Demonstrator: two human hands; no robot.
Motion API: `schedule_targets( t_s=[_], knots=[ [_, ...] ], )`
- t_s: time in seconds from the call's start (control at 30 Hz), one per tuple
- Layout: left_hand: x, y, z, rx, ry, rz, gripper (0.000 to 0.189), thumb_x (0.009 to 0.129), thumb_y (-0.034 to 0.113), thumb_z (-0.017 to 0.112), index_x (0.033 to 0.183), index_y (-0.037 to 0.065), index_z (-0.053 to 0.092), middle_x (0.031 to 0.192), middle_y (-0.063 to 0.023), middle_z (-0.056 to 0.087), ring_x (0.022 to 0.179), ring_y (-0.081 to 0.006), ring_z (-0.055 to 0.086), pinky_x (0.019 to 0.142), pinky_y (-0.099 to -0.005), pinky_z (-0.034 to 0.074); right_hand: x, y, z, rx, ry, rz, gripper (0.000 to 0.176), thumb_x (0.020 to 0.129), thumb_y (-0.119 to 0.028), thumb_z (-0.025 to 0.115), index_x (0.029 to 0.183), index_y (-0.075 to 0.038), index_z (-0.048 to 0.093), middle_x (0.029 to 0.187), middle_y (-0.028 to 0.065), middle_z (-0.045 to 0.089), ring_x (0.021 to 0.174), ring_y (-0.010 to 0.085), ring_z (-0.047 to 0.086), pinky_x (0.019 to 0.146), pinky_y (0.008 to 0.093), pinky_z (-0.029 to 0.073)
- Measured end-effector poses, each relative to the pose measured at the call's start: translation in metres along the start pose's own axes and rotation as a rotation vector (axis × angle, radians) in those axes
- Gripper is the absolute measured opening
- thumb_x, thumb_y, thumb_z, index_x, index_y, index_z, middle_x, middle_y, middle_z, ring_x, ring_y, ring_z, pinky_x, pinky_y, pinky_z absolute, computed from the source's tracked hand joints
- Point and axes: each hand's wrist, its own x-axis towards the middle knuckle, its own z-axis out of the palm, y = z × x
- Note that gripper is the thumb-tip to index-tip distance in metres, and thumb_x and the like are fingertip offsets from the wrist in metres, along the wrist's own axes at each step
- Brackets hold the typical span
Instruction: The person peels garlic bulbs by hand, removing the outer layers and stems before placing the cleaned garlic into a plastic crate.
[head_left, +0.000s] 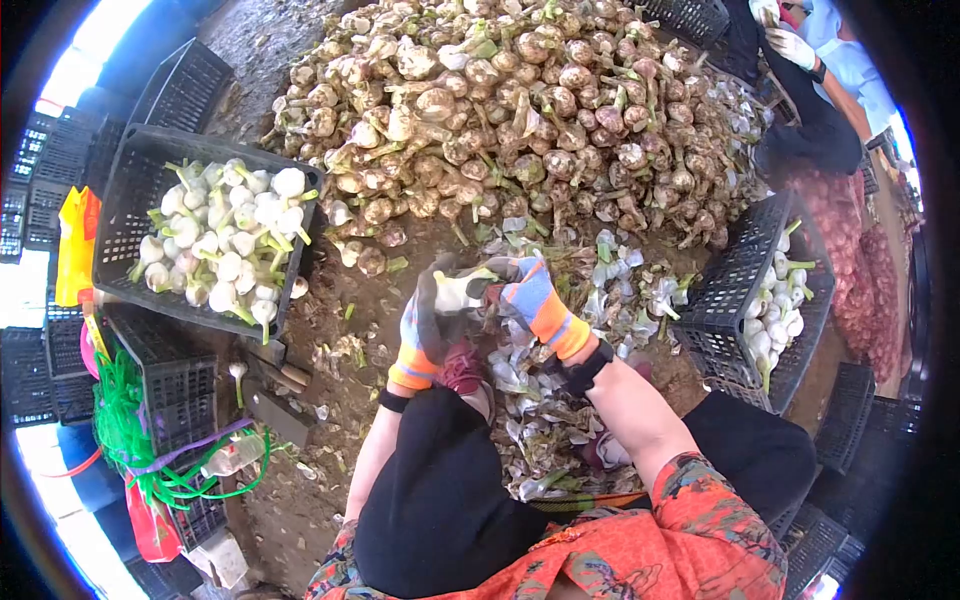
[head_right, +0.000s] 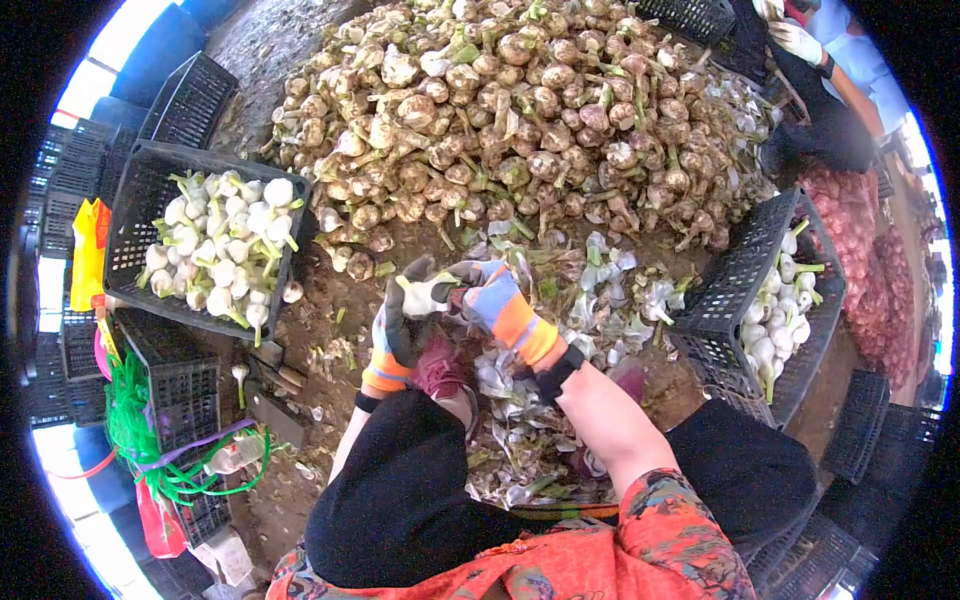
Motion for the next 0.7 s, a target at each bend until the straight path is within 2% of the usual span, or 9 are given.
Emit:
schedule_targets(
  t_s=[0.07,0.2,0.27,0.33,0.4,0.43,0.47,0.53,0.7],
  knots=[
    [-0.004,0.002,0.011,-0.651,0.154,-0.502,0.039,0.092,0.026,0.048,0.121,0.001,0.042,0.103,-0.0074,0.056,0.086,-0.0187,0.056,0.080,-0.0306,0.047,0.000,0.005,-0.004,-0.255,0.147,-0.019,0.020,0.077,-0.002,0.060,0.096,0.002,0.061,0.088,0.0082,0.066,0.077,0.0106,0.059,0.071,0.0245,0.049],
    [-0.011,-0.022,0.016,-0.601,0.107,-0.273,0.042,0.079,0.019,0.067,0.110,0.001,0.045,0.094,-0.0059,0.057,0.086,-0.0165,0.058,0.077,-0.0287,0.049,-0.007,-0.024,0.007,-0.344,0.058,0.067,0.018,0.073,0.001,0.060,0.090,0.002,0.064,0.083,0.0060,0.066,0.074,0.0118,0.059,0.070,0.0253,0.048],
    [-0.004,-0.004,0.007,-0.498,0.100,-0.282,0.049,0.072,0.019,0.073,0.109,0.001,0.046,0.097,-0.0074,0.057,0.087,-0.0162,0.058,0.075,-0.0280,0.051,0.004,0.001,-0.012,-0.091,0.281,0.081,0.016,0.074,-0.007,0.062,0.088,0.000,0.066,0.079,0.0054,0.066,0.068,0.0120,0.059,0.065,0.0255,0.047],
    [-0.001,0.001,0.001,-0.851,0.021,-0.283,0.052,0.070,0.018,0.075,0.109,0.001,0.046,0.098,-0.0083,0.058,0.087,-0.0164,0.058,0.076,-0.0277,0.050,0.018,0.031,-0.055,0.106,0.604,0.036,0.021,0.074,-0.012,0.064,0.091,-0.001,0.066,0.079,0.0091,0.066,0.068,0.0141,0.060,0.066,0.0276,0.048],
    [-0.004,0.007,-0.008,-0.914,-0.040,-0.336,0.059,0.069,0.022,0.076,0.115,0.001,0.045,0.103,-0.0081,0.056,0.091,-0.0153,0.057,0.080,-0.0263,0.048,0.019,0.022,-0.078,-0.682,0.310,0.201,0.027,0.074,-0.017,0.065,0.096,-0.003,0.065,0.084,0.0122,0.066,0.075,0.0201,0.062,0.071,0.0308,0.049],
    [-0.001,0.010,-0.005,-0.806,-0.036,-0.286,0.063,0.069,0.021,0.076,0.119,0.001,0.043,0.106,-0.0082,0.055,0.094,-0.0150,0.055,0.083,-0.0263,0.046,0.004,0.013,-0.059,-1.362,0.347,-0.072,0.034,0.072,-0.024,0.066,0.101,-0.004,0.064,0.092,0.0138,0.065,0.088,0.0247,0.062,0.077,0.0340,0.048],
    [-0.004,0.013,-0.002,-0.705,-0.039,-0.250,0.067,0.069,0.020,0.076,0.122,0.001,0.041,0.110,-0.0082,0.053,0.097,-0.0147,0.054,0.085,-0.0263,0.044,0.001,0.002,-0.047,-1.361,0.352,-0.055,0.034,0.072,-0.024,0.066,0.101,-0.004,0.064,0.092,0.0138,0.065,0.088,0.0247,0.062,0.077,0.0340,0.048],
    [-0.005,0.013,0.004,-0.575,-0.091,-0.301,0.074,0.067,0.015,0.076,0.128,0.000,0.036,0.115,-0.0088,0.051,0.104,-0.0149,0.050,0.089,-0.0277,0.042,-0.001,-0.020,-0.025,-0.867,-0.063,-0.166,0.042,0.070,-0.029,0.067,0.104,-0.004,0.063,0.098,0.0150,0.062,0.096,0.0288,0.059,0.081,0.0360,0.046],
    [-0.003,0.017,0.008,-0.362,-0.094,-0.138,0.067,0.066,-0.001,0.066,0.126,0.002,0.037,0.116,-0.0098,0.046,0.105,-0.0180,0.048,0.091,-0.0302,0.040,0.000,-0.046,0.009,-1.256,-0.253,-0.080,0.030,0.070,-0.022,0.060,0.095,-0.006,0.063,0.097,0.0177,0.060,0.093,0.0336,0.058,0.081,0.0389,0.046]
  ],
)
